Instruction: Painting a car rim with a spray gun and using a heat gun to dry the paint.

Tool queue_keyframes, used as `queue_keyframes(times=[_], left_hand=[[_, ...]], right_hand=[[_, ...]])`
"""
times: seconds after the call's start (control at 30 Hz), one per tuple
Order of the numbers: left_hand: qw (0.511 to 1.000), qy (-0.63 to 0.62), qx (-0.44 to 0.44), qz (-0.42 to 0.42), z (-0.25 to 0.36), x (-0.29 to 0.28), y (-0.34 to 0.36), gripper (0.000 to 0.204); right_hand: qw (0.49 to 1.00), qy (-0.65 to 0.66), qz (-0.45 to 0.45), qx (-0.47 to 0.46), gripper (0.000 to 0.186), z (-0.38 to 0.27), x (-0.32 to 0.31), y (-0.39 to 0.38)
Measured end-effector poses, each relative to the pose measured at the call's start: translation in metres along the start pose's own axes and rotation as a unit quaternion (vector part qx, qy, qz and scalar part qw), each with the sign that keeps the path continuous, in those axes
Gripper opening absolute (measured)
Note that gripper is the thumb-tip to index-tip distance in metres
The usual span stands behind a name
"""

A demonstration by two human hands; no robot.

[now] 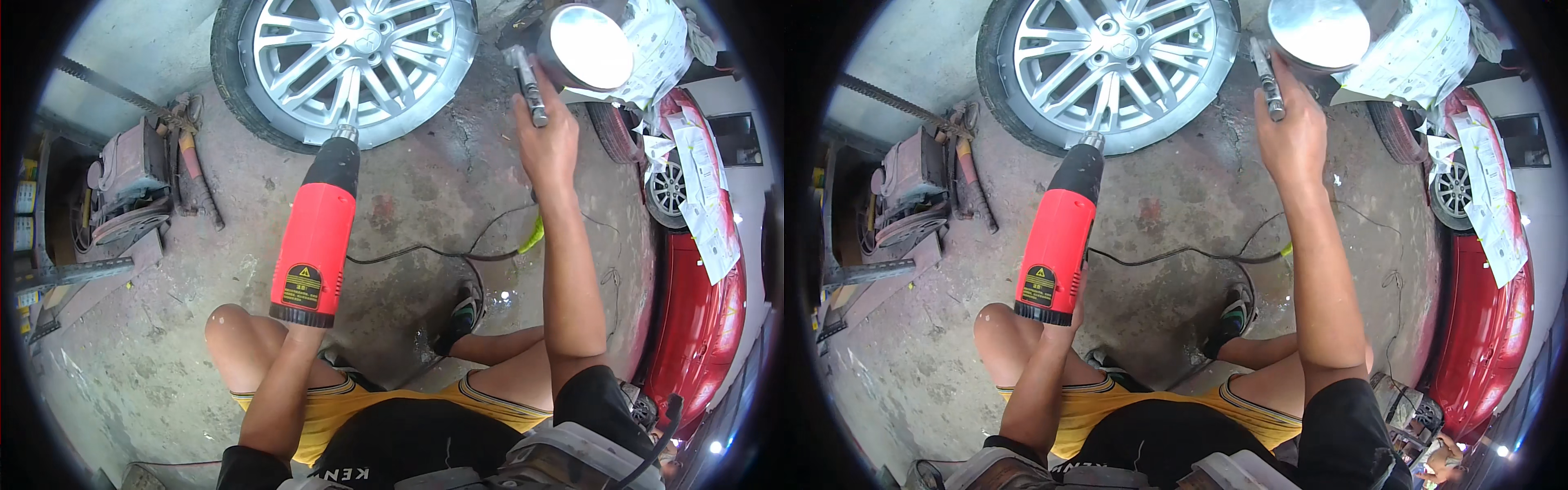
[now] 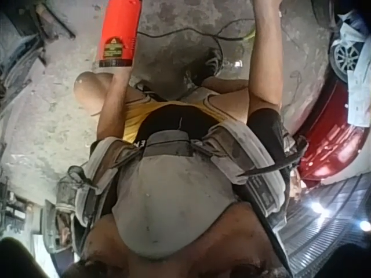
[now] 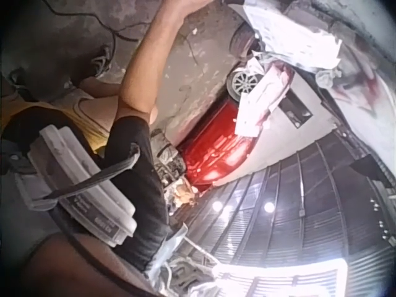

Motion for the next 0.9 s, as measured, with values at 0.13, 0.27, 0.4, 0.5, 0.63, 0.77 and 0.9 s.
queue_keyframes(times=[0.13, 0.27, 0.4, 0.5, 0.63, 0.77, 0.9], left_hand=[[0.997, 0.073, 0.032, 0.0, 0.016, 0.001, 0.001, 0.024], [0.999, 0.022, 0.01, 0.03, 0.012, -0.004, 0.002, 0.02], [0.996, -0.022, 0.005, 0.089, 0.006, -0.009, 0.003, 0.018], [0.985, -0.126, -0.083, 0.078, -0.004, 0.0, 0.011, 0.016], [0.997, 0.014, 0.02, 0.068, 0.031, 0.011, 0.029, 0.02], [0.999, -0.018, 0.029, 0.031, 0.057, 0.047, 0.058, 0.029], [0.99, 0.064, 0.124, -0.012, 0.111, 0.088, 0.101, 0.032]], right_hand=[[0.997, 0.021, -0.057, 0.055, 0.053, 0.025, 0.032, -0.023], [0.959, 0.151, -0.17, 0.168, 0.053, 0.041, 0.091, -0.071], [0.792, 0.435, -0.319, 0.284, 0.034, -0.005, 0.124, -0.1], [0.756, 0.518, -0.267, 0.298, 0.026, -0.009, 0.103, -0.085], [0.816, 0.458, -0.172, 0.307, 0.028, 0.037, 0.046, -0.069], [0.82, 0.443, -0.098, 0.348, 0.027, 0.088, 0.0, -0.086], [0.79, 0.464, -0.054, 0.398, 0.028, 0.139, -0.001, -0.102]])
Point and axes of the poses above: each hand's wrist, its own y-axis towards the middle knuckle, its own x-axis out of the palm, z = x × y, the point moved 9 cm from there along y, towards the middle knuckle, and after that the axes turned 3 degrees about -y, right-handed, at the moved point
